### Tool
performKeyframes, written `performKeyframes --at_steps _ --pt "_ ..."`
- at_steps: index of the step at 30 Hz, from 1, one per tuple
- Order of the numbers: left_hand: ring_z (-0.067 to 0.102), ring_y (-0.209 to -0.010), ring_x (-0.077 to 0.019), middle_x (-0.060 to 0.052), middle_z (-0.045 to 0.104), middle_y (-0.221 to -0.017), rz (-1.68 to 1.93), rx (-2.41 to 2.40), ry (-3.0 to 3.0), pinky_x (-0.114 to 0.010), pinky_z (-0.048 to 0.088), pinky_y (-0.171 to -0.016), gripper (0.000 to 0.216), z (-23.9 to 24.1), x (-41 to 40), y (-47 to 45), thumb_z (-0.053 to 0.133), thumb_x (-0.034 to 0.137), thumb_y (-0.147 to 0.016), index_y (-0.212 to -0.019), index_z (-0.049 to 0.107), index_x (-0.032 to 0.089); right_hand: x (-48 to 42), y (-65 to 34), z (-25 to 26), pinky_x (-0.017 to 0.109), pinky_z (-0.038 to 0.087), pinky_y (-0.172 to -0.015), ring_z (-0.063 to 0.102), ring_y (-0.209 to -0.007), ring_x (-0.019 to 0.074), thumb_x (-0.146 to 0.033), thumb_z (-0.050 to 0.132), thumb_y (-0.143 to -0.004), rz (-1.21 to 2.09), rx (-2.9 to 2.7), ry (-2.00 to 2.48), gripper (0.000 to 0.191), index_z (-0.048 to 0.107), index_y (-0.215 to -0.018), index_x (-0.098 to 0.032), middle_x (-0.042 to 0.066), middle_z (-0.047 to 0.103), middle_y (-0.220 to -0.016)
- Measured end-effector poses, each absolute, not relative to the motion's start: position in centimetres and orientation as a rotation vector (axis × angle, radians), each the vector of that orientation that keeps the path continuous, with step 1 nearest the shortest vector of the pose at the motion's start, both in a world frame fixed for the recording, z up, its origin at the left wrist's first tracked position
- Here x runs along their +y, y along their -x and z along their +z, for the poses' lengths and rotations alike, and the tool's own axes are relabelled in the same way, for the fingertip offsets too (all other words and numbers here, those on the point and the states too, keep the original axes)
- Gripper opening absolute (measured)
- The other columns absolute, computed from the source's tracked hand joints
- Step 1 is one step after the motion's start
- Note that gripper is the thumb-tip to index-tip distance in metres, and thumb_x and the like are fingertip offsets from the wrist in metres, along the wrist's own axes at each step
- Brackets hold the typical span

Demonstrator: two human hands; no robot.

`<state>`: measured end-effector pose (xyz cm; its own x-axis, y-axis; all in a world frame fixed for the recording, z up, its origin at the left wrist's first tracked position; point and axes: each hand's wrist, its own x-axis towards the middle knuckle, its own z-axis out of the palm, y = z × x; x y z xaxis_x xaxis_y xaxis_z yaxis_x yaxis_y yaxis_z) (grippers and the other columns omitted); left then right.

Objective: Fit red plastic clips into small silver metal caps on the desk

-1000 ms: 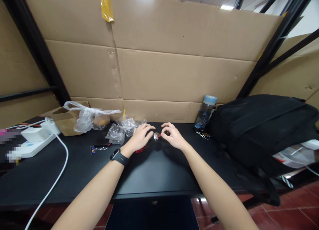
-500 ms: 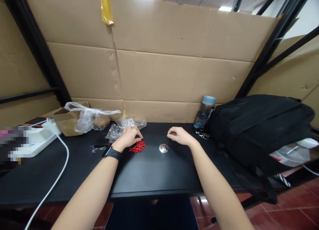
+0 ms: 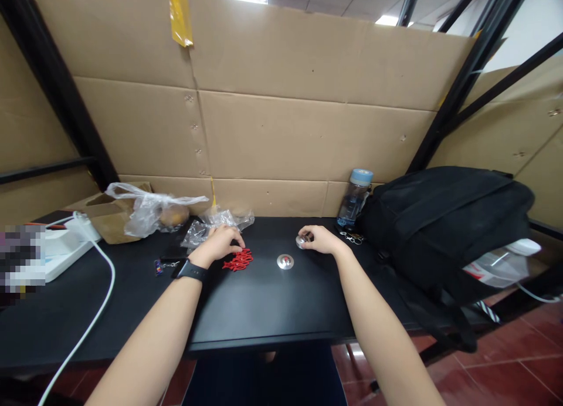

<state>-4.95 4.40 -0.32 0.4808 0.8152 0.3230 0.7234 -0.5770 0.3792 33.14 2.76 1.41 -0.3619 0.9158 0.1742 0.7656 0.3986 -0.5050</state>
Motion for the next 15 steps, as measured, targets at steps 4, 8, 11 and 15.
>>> performKeyframes --at_steps 4,8,11,15 --pt "0.061 -0.101 -0.0295 -0.005 0.074 -0.091 0.669 1.335 -2.571 -0.041 0.041 -0.094 0.013 -0.3 4.1 4.6 0.070 0.040 -0.079 -0.074 0.076 0.030 2.8 -33.1 1.4 0.030 0.050 -0.080 0.068 -0.084 0.0201 -0.021 0.078 -0.073 0.429 -2.287 1.421 0.029 0.074 -0.101 -0.022 0.004 0.076 -0.097" --pt "0.064 -0.097 -0.0276 -0.004 0.074 -0.090 0.720 1.408 -2.576 -0.041 0.042 -0.093 0.012 0.3 3.6 3.7 0.060 0.031 -0.086 -0.084 0.071 0.027 2.7 -33.2 1.6 0.031 0.050 -0.082 0.069 -0.085 0.0201 -0.021 0.077 -0.074 0.421 -2.290 1.414 0.026 0.074 -0.101 -0.022 0.004 0.076 -0.093" --pt "0.068 -0.093 -0.0253 -0.003 0.076 -0.094 0.871 1.402 -2.506 -0.039 0.045 -0.091 0.015 1.0 3.0 2.5 0.055 0.030 -0.091 -0.095 0.069 0.026 2.4 -33.2 1.9 0.031 0.050 -0.082 0.069 -0.085 0.0196 -0.022 0.072 -0.079 0.451 -2.274 1.370 0.021 0.074 -0.100 -0.022 0.004 0.076 -0.093" --pt "0.070 -0.097 -0.0231 -0.003 0.077 -0.104 1.082 1.269 -2.442 -0.035 0.048 -0.090 0.020 2.0 1.8 0.8 0.053 0.030 -0.094 -0.102 0.072 0.027 2.1 -32.4 2.4 0.030 0.052 -0.080 0.069 -0.087 0.0192 -0.023 0.072 -0.079 0.511 -2.188 1.269 0.024 0.073 -0.103 -0.022 0.004 0.076 -0.096"
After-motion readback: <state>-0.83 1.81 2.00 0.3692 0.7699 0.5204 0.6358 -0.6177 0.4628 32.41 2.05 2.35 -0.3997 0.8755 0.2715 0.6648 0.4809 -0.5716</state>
